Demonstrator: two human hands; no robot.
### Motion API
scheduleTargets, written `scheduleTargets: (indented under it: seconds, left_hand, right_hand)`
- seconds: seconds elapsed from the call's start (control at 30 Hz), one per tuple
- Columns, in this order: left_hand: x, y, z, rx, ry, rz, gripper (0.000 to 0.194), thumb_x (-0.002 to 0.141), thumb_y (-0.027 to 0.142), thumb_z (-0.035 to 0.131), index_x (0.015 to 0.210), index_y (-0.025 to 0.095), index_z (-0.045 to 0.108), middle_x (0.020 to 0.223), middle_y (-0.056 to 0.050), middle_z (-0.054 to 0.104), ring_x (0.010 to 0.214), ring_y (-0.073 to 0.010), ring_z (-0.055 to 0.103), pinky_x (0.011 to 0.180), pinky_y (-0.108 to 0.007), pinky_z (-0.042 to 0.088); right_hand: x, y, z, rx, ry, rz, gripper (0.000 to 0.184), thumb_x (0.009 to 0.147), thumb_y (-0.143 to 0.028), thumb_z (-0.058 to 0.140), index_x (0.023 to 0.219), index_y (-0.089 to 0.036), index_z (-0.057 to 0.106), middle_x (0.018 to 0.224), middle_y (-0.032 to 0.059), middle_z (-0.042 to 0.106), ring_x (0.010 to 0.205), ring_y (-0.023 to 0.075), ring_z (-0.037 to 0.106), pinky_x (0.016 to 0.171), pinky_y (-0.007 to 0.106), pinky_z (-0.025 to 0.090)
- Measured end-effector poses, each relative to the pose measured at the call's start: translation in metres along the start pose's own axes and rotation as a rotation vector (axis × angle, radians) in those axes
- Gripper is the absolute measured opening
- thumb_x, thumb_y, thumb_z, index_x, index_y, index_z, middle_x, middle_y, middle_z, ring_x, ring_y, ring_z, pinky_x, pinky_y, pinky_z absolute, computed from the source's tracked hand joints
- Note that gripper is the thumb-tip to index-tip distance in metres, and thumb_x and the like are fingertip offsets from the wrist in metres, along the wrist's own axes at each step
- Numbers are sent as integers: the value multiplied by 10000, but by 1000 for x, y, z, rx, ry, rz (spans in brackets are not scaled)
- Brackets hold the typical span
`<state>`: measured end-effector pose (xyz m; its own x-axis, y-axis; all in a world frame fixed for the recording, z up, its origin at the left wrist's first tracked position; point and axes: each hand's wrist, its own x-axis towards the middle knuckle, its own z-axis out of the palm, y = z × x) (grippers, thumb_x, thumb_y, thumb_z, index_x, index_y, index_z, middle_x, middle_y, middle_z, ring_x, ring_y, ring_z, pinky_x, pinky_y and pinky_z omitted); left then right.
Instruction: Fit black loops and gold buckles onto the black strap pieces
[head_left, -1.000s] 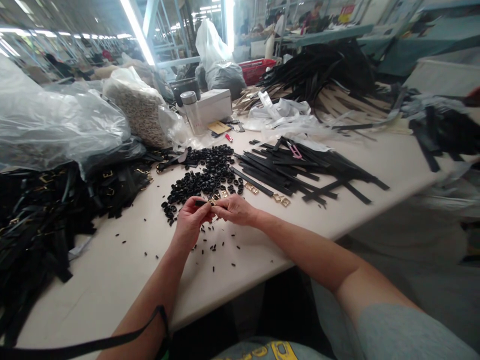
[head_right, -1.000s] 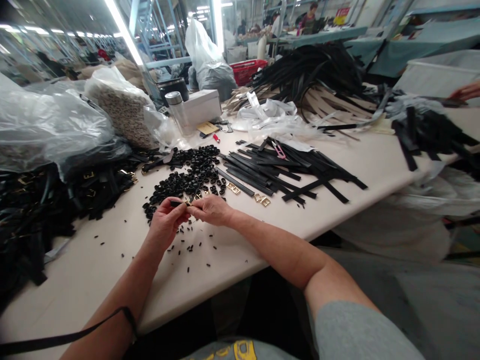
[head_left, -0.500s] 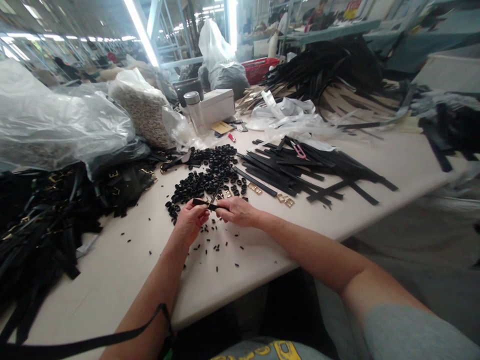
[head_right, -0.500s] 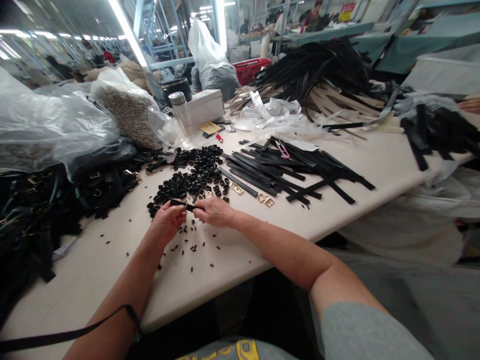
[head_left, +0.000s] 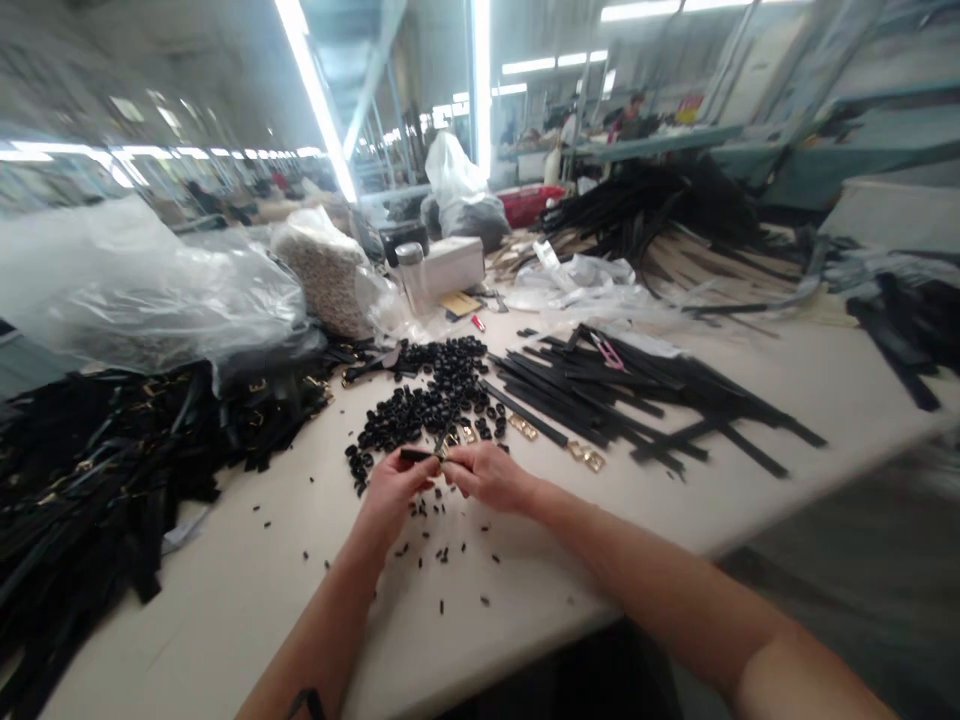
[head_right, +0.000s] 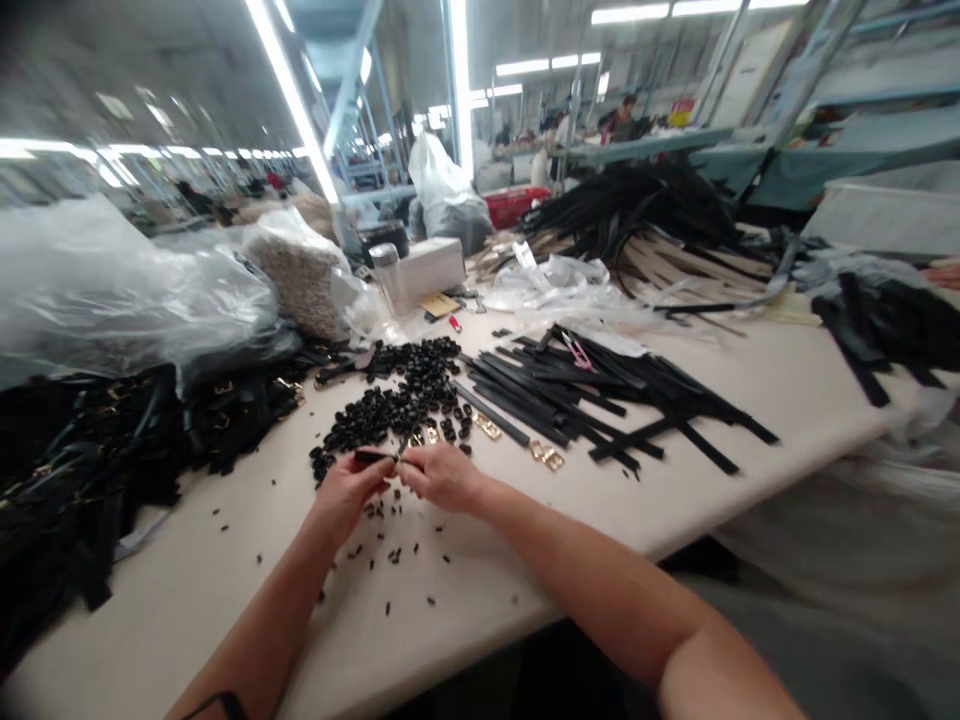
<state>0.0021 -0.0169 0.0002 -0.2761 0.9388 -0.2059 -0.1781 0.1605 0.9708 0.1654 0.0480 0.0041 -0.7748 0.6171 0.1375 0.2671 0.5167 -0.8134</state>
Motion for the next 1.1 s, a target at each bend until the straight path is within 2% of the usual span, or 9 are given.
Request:
scheduleTargets:
  seconds: [0.17,0.33,0.43,0.53,0.63,0.73,0.83,1.0,1.1]
  left_hand:
    - [9,-12,7,169,42,205,249,632,380,789,693,187,645,527,15,560,488,-121,490,492,-243,400]
    - [8,-18,11,408,104,415,119,730,309,683,813,226,700,791,-81,680,723,-220,603,692,-343,478]
    - [4,-16,11,435,36,472,202,770,259,600,924,238,730,843,-104,682,764,-233,610,721,-354,481]
    - [4,-10,10,275,-54,390,220,789,301,583,917,215,739,768,-97,674,700,-212,613,673,-341,488]
    - [3,-3,8,85,-109,215,252,730,395,690,850,175,721,709,-73,665,638,-179,619,637,-313,496]
    - [-2,4,4,23,-178,104,398,650,421,784,951,171,708,847,-80,693,697,-181,658,625,-290,516]
    - [-4,8,-2,7,-332,-12,425,695,419,766,1026,160,707,894,-105,711,774,-197,686,678,-292,537]
    - [-1,8,-11,-19,-294,-77,324,672,318,802,944,156,731,847,-76,723,672,-134,672,682,-245,549]
    - [-2,9,-12,-41,-316,-134,348,656,273,815,973,159,727,933,-95,723,718,-151,687,679,-236,557]
  right_hand:
    - [3,11,4,-95,106,36,366,900,-382,438,598,-182,493,553,-14,501,542,116,446,536,242,288]
    - [8,23,4,-48,156,72,421,891,-478,408,587,-195,477,572,4,497,568,147,455,547,266,318]
    - [8,27,0,4,152,88,443,879,-529,412,606,-200,526,589,16,519,578,159,479,551,273,346]
    - [9,27,-3,33,125,71,443,886,-531,405,663,-197,591,610,17,532,587,157,489,555,269,358]
    - [7,22,-5,48,65,35,418,893,-489,408,662,-187,581,587,1,497,561,135,462,546,252,351]
    - [3,16,-5,64,-2,-17,369,888,-424,413,656,-177,560,583,-9,488,530,110,435,523,231,331]
    - [2,13,-6,57,-31,-55,334,862,-380,440,652,-154,570,564,-15,479,519,93,414,507,214,303]
    - [2,10,-9,134,-113,-11,328,861,-392,455,714,-133,593,526,-37,466,478,74,410,476,189,289]
    - [2,9,-9,144,-145,-15,310,857,-357,459,671,-133,567,511,-38,465,472,71,416,480,185,301]
